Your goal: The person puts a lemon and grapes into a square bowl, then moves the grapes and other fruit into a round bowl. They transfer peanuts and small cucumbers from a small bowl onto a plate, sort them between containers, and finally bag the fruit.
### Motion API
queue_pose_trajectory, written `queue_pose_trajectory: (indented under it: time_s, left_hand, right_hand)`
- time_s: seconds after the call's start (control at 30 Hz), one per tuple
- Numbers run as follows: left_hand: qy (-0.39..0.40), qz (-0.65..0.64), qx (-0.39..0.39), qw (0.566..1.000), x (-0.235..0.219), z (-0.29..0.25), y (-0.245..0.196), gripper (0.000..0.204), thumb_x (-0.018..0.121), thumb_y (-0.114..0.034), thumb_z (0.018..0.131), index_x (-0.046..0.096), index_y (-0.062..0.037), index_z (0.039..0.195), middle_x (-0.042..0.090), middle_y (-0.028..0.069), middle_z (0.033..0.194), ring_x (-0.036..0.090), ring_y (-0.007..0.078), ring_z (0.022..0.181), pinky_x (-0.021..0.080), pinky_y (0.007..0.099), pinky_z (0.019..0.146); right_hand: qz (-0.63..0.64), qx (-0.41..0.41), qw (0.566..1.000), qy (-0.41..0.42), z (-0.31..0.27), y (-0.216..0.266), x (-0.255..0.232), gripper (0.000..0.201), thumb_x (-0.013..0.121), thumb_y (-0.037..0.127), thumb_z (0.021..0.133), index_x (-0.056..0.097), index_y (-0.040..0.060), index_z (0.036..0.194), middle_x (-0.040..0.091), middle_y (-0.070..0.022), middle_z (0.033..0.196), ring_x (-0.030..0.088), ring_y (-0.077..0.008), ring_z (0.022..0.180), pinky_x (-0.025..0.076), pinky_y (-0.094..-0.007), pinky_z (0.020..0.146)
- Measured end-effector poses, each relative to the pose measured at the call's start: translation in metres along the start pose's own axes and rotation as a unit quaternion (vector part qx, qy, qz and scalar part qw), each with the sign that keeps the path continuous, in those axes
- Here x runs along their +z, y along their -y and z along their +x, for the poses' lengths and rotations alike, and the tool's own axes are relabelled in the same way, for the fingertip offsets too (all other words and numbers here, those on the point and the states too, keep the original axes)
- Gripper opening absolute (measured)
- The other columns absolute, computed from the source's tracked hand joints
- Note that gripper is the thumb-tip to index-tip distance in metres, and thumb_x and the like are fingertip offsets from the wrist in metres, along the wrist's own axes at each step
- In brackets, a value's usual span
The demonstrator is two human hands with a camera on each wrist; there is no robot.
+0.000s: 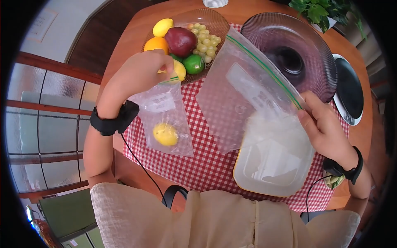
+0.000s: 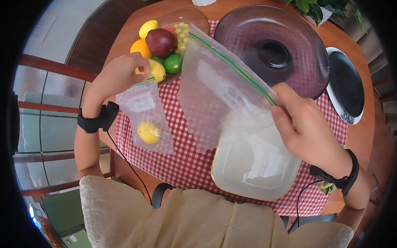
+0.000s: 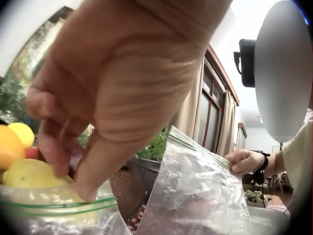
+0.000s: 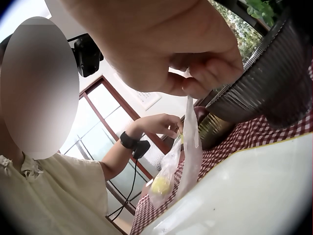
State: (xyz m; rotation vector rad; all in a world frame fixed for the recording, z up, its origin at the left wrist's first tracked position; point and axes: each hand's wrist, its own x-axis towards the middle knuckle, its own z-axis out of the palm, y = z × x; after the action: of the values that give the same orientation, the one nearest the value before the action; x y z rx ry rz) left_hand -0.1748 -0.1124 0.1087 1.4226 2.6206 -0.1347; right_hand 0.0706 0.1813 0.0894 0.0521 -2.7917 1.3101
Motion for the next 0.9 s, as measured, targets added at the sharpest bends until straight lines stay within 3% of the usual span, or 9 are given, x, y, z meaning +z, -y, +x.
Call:
queue_pose_trajectory:
  time_s: [0.17,0.23,0.27,0.33,0.47,0.53,0.77,0.87,0.9]
  left_hand:
    - [-0.017,-0.171,0.132,0.976,-0.009,-0.003,-0.007,0.013,0.065,-0.005,0.082,0.057,-0.0020,0.091,0.063,0.0114,0.088,0.061,0.0289,0.081,0.048,0.0356,0.075]
    - [0.011,-0.232,0.122,0.965,-0.014,-0.009,-0.016,0.011,0.064,-0.003,0.082,0.056,-0.0019,0.089,0.062,0.0094,0.086,0.060,0.0254,0.081,0.048,0.0340,0.072]
    - [0.041,-0.288,0.101,0.951,-0.016,-0.013,-0.022,0.009,0.063,-0.002,0.082,0.056,-0.0018,0.088,0.061,0.0073,0.084,0.059,0.0220,0.081,0.048,0.0323,0.070]
    - [0.021,-0.317,0.127,0.940,-0.019,-0.018,-0.045,0.007,0.063,-0.001,0.082,0.058,-0.0003,0.087,0.061,0.0081,0.083,0.060,0.0238,0.078,0.048,0.0322,0.069]
    - [-0.137,-0.131,0.322,0.927,-0.024,-0.021,-0.093,0.017,0.068,-0.006,0.071,0.064,-0.0030,0.087,0.060,0.0058,0.079,0.061,0.0235,0.072,0.049,0.0339,0.064]
    - [-0.160,-0.124,0.335,0.920,-0.023,-0.017,-0.118,0.019,0.069,-0.007,0.069,0.065,-0.0044,0.088,0.060,0.0053,0.080,0.061,0.0221,0.071,0.048,0.0327,0.061]
    - [-0.300,-0.090,0.413,0.855,-0.003,0.030,-0.145,0.025,0.070,-0.014,0.066,0.064,-0.0084,0.090,0.061,0.0023,0.083,0.059,0.0197,0.063,0.044,0.0300,0.048]
    - [-0.359,-0.109,0.389,0.841,0.004,0.039,-0.148,0.026,0.070,-0.014,0.067,0.062,-0.0083,0.092,0.058,0.0011,0.082,0.057,0.0193,0.062,0.044,0.0314,0.049]
    - [-0.359,-0.109,0.389,0.841,0.004,0.039,-0.148,0.026,0.070,-0.014,0.067,0.062,-0.0083,0.092,0.058,0.0011,0.082,0.057,0.0193,0.062,0.044,0.0314,0.049]
  right_hand:
    - [0.001,0.029,0.999,0.017,0.000,-0.002,-0.008,0.013,0.049,-0.005,0.086,0.054,-0.0010,0.097,0.051,-0.0200,0.062,0.054,-0.0344,0.052,0.037,-0.0379,0.048]
    - [-0.003,-0.023,1.000,0.019,0.000,-0.009,-0.008,0.014,0.049,-0.003,0.089,0.056,-0.0005,0.100,0.046,-0.0115,0.059,0.045,-0.0171,0.048,0.033,-0.0296,0.048]
    - [-0.005,-0.017,1.000,0.016,0.000,-0.009,-0.009,0.014,0.049,-0.003,0.089,0.056,-0.0005,0.100,0.046,-0.0115,0.059,0.045,-0.0171,0.048,0.033,-0.0296,0.048]
    - [-0.007,-0.034,0.999,0.026,0.002,-0.008,-0.009,0.013,0.048,-0.004,0.088,0.056,-0.0002,0.098,0.046,-0.0131,0.057,0.047,-0.0205,0.046,0.033,-0.0307,0.047]
    - [-0.014,-0.076,0.997,0.019,0.009,-0.003,-0.002,0.013,0.048,-0.004,0.088,0.056,-0.0001,0.096,0.047,-0.0142,0.057,0.049,-0.0259,0.047,0.034,-0.0326,0.047]
    - [-0.019,-0.071,0.996,0.050,0.017,0.005,-0.003,0.013,0.051,-0.005,0.082,0.052,-0.0017,0.094,0.052,-0.0230,0.064,0.054,-0.0435,0.063,0.040,-0.0477,0.053]
    - [0.061,-0.142,0.981,0.117,0.033,0.012,0.000,0.019,0.048,-0.005,0.080,0.052,-0.0031,0.099,0.056,-0.0251,0.075,0.055,-0.0437,0.073,0.043,-0.0452,0.061]
    - [0.080,-0.124,0.977,0.153,0.036,0.011,-0.013,0.028,0.046,-0.006,0.080,0.054,-0.0024,0.106,0.062,-0.0178,0.083,0.060,-0.0326,0.075,0.045,-0.0379,0.065]
    - [0.145,-0.053,0.963,0.219,0.038,0.010,-0.019,0.033,0.046,-0.007,0.080,0.055,-0.0014,0.111,0.062,-0.0123,0.087,0.058,-0.0234,0.077,0.045,-0.0333,0.068]
